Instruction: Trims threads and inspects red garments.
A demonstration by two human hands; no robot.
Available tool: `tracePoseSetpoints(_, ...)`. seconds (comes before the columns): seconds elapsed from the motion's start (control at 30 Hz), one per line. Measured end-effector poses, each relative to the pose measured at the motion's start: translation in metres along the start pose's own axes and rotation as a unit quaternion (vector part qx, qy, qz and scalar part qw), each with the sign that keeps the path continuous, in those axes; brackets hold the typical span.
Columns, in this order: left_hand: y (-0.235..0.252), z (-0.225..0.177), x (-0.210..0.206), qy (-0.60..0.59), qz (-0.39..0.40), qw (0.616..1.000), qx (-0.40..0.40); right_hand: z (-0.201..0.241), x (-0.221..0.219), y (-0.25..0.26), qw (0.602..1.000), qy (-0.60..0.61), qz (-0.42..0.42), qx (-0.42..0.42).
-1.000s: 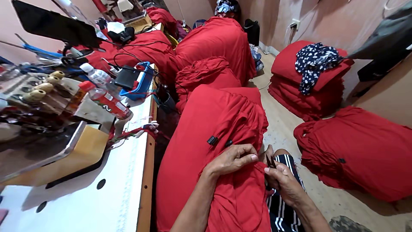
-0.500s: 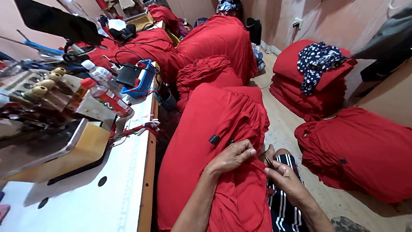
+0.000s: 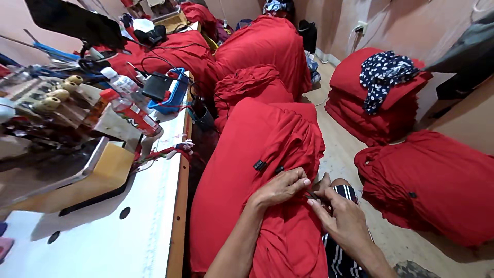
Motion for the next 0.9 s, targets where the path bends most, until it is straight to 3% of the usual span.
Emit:
tracePoseSetpoints(0.17, -0.0001, -0.0002, -0.0002, 0.004, 0.002, 1.0, 0.003, -0.0008, 0.0004, 0.0005, 1.0, -0.003, 0.003, -0.001)
tracePoseSetpoints(0.4, -0.0004, -0.001, -0.0009, 0.01, 0.007, 1.0, 0.004, 0.0074, -0.0024, 0.0008, 0.995, -0.057, -0.046, 0.063)
tracePoseSetpoints(0.9, 0.0006, -0.0007, -0.0013, 0.028, 0.005, 1.0, -0.006, 0.0014, -0.0031, 0.0007, 0.995, -0.046, -0.055, 0.069)
Point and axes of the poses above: each hand's wrist, its own y-axis towards the middle knuckle, its own x-axis out of the back of the hand, z = x × y, the point moved 4 cm from there along y, towards the middle knuckle, and after that the axes turned 9 degrees about -y, right-handed, at the moved point
